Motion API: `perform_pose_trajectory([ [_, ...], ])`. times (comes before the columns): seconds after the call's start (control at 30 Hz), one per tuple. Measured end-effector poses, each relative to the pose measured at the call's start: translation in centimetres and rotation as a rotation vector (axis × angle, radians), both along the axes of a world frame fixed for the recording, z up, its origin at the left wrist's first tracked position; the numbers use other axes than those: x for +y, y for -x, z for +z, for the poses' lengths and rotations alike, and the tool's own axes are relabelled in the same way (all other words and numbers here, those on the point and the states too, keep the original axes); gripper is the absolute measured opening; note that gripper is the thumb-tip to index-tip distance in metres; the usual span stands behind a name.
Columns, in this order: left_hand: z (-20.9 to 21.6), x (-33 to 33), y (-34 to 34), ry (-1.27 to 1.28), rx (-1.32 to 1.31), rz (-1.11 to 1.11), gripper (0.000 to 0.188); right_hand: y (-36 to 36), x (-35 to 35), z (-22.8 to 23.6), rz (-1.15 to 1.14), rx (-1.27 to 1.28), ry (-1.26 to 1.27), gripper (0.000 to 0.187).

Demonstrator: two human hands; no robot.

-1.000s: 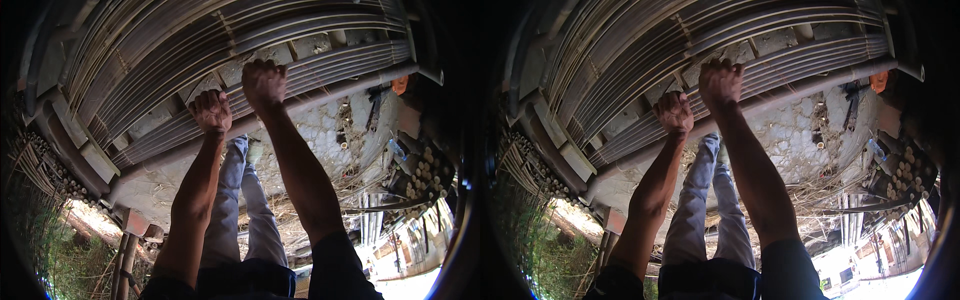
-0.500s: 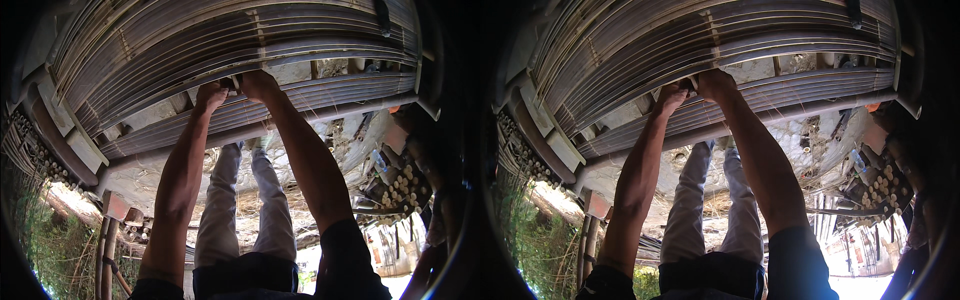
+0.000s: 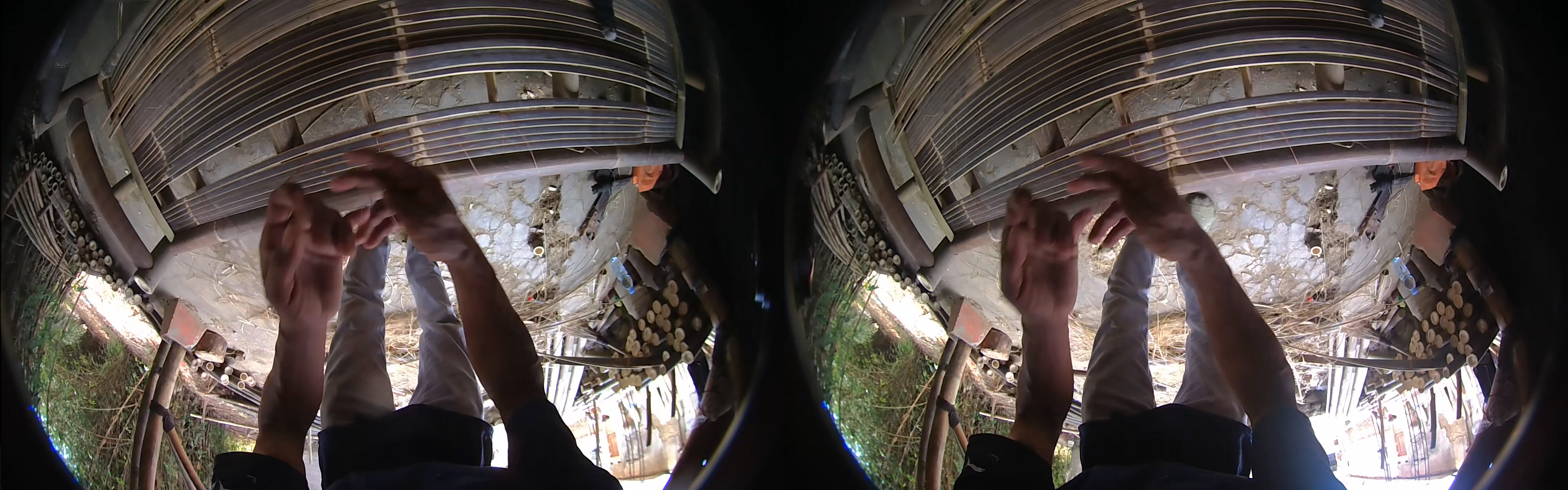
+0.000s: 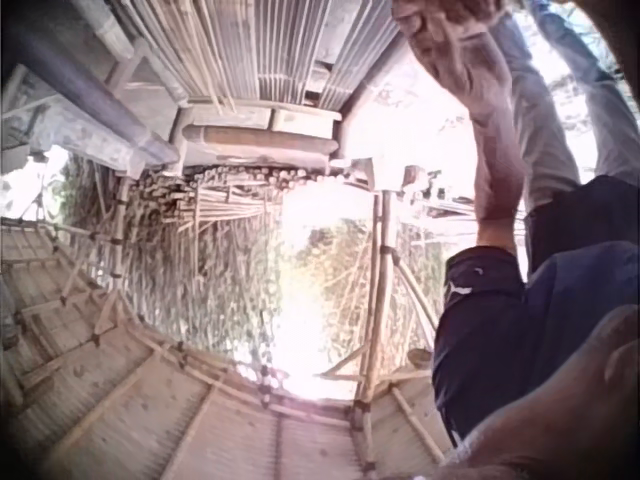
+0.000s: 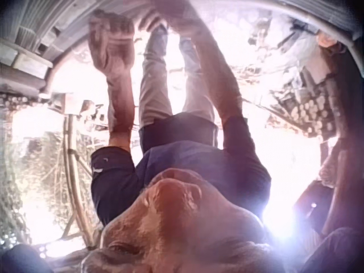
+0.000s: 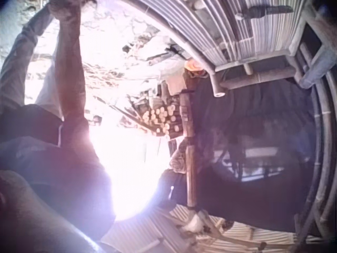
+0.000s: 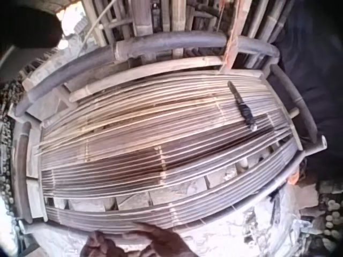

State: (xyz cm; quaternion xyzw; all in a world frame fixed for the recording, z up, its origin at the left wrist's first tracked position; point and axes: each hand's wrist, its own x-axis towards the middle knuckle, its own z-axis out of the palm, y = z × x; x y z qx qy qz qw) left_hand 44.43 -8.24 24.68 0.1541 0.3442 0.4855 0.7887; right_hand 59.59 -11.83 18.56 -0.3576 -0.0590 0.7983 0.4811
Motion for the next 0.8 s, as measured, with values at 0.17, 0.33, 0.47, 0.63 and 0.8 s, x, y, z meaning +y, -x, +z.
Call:
perform_pose_trajectory([
  [0.17,1.3,-1.1,0.8,-0.313,0.452,-0.277,0.043,-0.8,-9.6,-2.5,0.136,-1.299,-0.208,0.041],
  [0.33,-11.7,1.8,3.5,-0.567,1.394,-0.434,0.038,-13.2,-36.6,-0.9,0.164,-1.428,0.758,0.026],
  [0.47,-17.3,5.4,2.1,-0.934,1.620,-0.756,0.043,-16.9,-70.1,6.4,0.752,-1.871,0.726,0.026],
  [0.63,-22.6,6.7,1.7,-0.466,1.106,-0.991,0.059,-14.7,-75.6,14.3,1.725,-0.952,1.193,0.053],
  [0.8,-22.2,6.4,2.7,-0.382,1.175,-1.117,0.048,-9.5,-48.2,2.5,1.518,-1.391,0.633,0.047],
])
